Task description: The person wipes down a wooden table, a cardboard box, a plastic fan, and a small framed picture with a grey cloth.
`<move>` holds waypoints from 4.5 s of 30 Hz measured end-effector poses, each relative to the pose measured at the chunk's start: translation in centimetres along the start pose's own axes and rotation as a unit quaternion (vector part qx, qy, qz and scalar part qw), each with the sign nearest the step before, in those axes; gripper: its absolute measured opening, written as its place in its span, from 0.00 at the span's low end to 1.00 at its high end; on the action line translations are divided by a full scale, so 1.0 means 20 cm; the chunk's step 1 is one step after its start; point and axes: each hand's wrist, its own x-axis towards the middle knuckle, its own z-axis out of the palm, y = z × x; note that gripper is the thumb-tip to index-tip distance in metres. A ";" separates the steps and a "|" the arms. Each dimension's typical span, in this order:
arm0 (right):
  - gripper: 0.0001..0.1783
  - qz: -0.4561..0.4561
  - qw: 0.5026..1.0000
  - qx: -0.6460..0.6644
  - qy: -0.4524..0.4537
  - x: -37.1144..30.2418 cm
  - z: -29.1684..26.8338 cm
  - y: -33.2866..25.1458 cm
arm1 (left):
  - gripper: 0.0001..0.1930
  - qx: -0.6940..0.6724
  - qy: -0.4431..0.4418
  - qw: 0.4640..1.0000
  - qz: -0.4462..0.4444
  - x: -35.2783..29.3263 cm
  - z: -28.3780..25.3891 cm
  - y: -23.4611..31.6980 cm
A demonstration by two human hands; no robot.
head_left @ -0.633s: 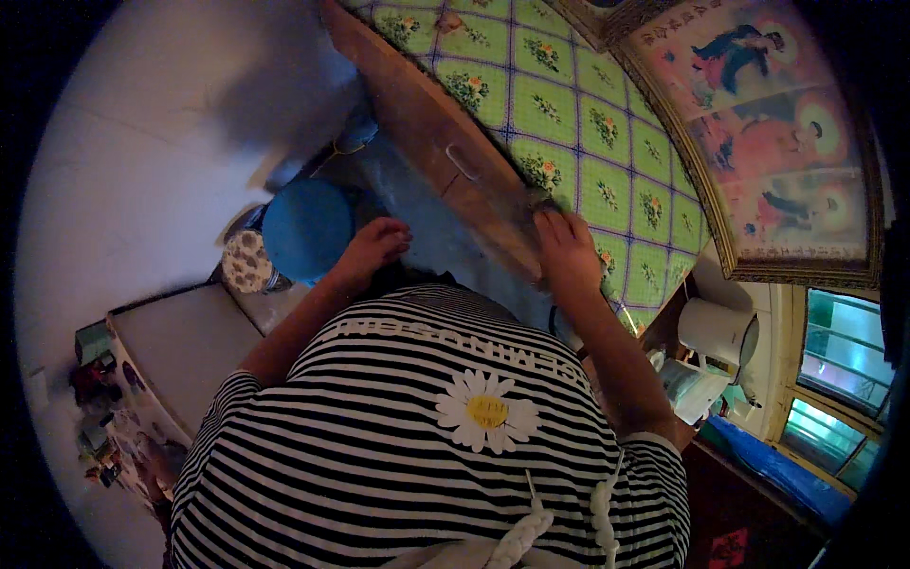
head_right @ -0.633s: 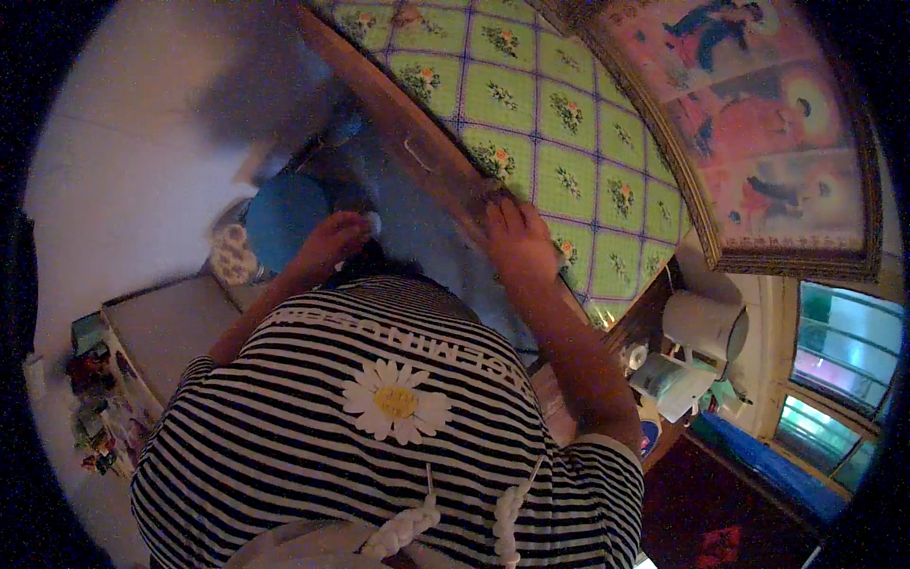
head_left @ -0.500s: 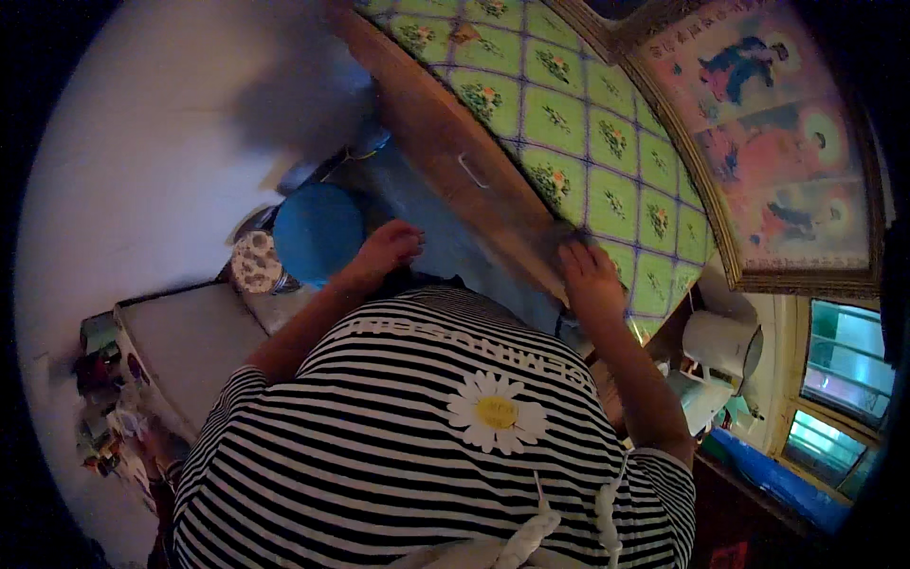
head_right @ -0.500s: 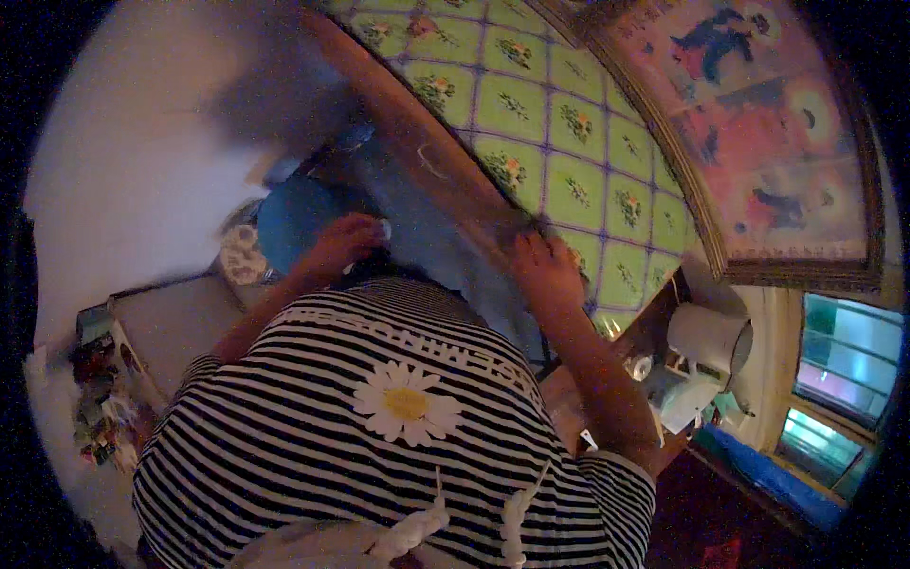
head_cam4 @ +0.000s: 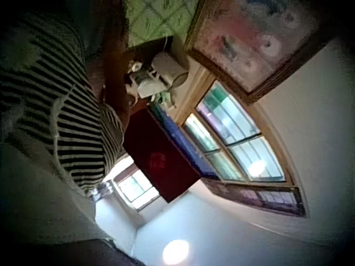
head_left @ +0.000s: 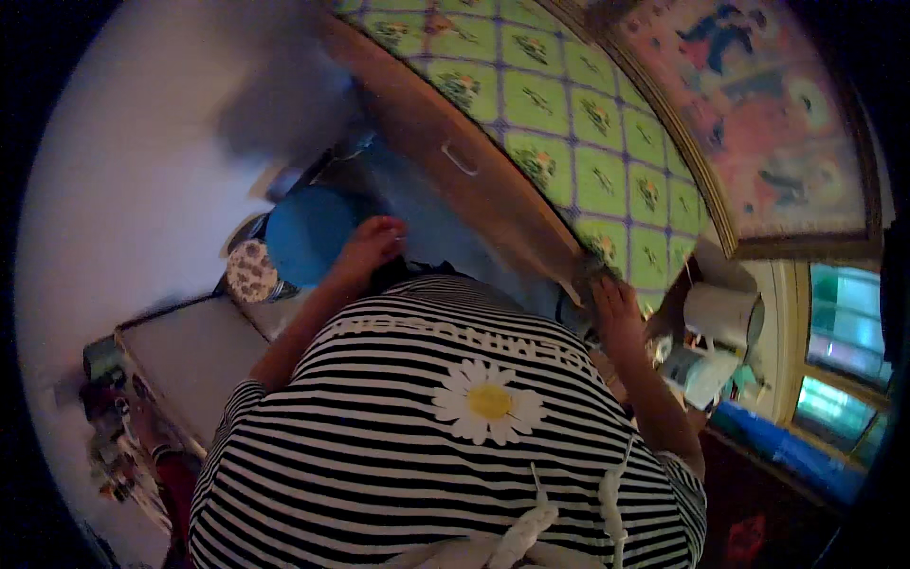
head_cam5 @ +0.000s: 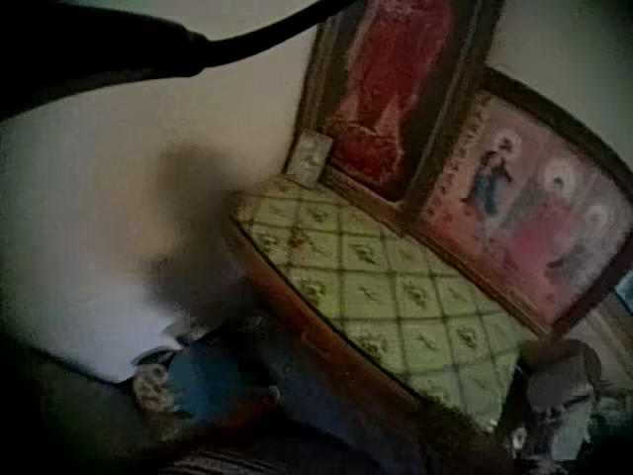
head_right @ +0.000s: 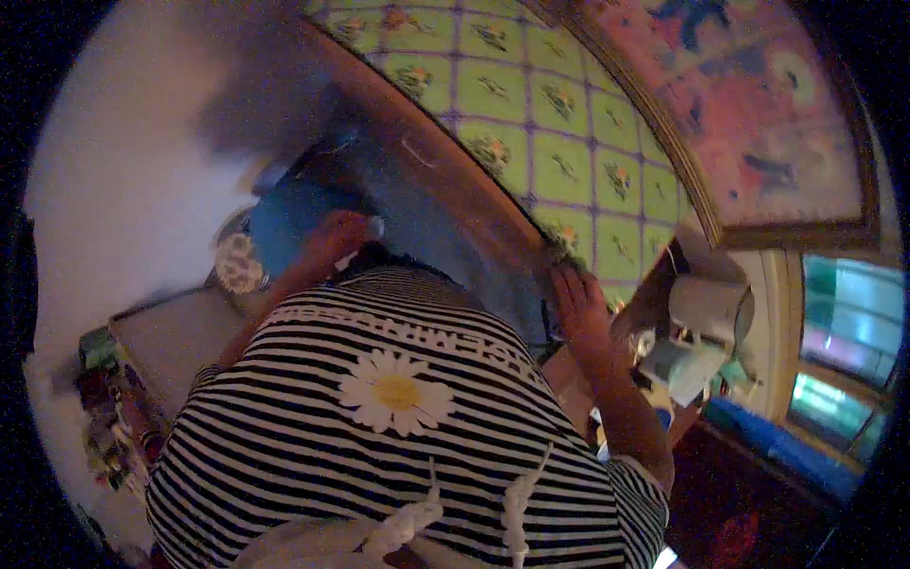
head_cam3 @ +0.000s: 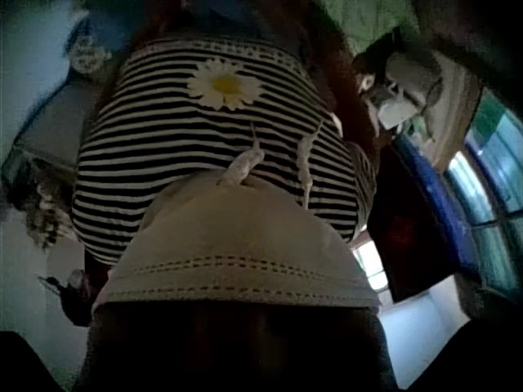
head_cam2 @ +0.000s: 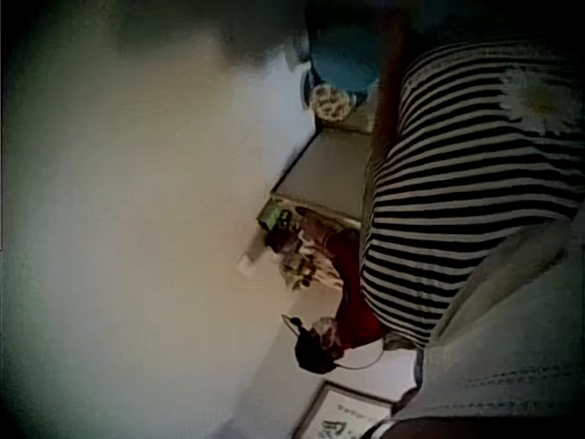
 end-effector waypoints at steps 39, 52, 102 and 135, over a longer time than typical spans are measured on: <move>0.23 0.031 0.788 0.589 0.178 1.23 -0.36 -0.23 | 0.23 -0.190 0.119 0.966 0.129 0.33 0.10 0.71; 0.24 0.077 0.937 0.251 0.228 1.64 0.02 -0.14 | 0.30 0.639 0.275 0.679 0.235 1.33 -0.74 1.08; 0.23 0.128 0.932 0.285 0.186 1.64 -0.08 -0.13 | 0.28 0.739 0.032 0.641 0.206 1.68 -0.74 1.38; 0.21 0.108 0.922 0.275 0.250 1.63 -0.05 -0.13 | 0.23 0.738 0.075 0.648 0.173 1.46 -0.42 1.31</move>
